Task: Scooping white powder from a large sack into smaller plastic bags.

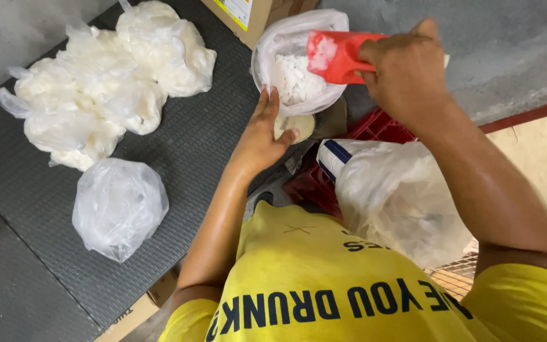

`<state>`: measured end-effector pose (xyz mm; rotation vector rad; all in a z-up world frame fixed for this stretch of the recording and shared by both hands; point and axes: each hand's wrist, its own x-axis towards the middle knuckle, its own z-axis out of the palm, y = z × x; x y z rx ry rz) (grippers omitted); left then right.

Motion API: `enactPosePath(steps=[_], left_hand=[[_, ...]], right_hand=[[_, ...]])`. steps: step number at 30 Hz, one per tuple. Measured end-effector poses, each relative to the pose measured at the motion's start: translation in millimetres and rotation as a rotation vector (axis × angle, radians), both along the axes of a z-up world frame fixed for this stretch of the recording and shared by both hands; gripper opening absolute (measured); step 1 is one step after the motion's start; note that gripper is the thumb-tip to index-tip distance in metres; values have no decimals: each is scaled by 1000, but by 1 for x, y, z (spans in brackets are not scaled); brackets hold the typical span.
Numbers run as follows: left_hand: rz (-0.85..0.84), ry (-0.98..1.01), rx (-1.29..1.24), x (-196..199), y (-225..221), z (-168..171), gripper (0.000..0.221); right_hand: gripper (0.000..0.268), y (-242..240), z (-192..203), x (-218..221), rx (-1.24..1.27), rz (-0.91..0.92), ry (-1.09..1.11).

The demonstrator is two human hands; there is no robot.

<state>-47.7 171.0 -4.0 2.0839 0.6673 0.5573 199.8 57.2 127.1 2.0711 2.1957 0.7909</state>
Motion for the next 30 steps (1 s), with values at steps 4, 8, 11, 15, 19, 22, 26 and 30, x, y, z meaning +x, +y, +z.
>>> enactPosePath(steps=[4, 8, 11, 15, 19, 22, 26, 30], left_hand=[[30, 10, 5, -4, -1, 1, 90], [113, -30, -100, -19, -21, 24, 91], [190, -60, -206, -25, -44, 42, 90], [183, -105, 141, -18, -83, 8, 89], [55, -87, 68, 8, -149, 20, 89], [-37, -217, 63, 21, -200, 20, 86], [-68, -246, 191, 22, -247, 21, 79], [-13, -189, 201, 10, -272, 32, 78]], right_hand=[[17, -14, -21, 9, 67, 5, 81], [19, -49, -13, 2, 206, 10, 318], [22, -86, -13, -2, 320, -19, 552], [19, -168, -56, 9, 486, -94, 1064], [16, -258, -65, -11, 635, -176, 1526], [16, -323, -69, -25, 684, -340, 1592], [11, -395, -96, -35, 728, -288, 1760], [9, -439, -115, -50, 773, -413, 1824]])
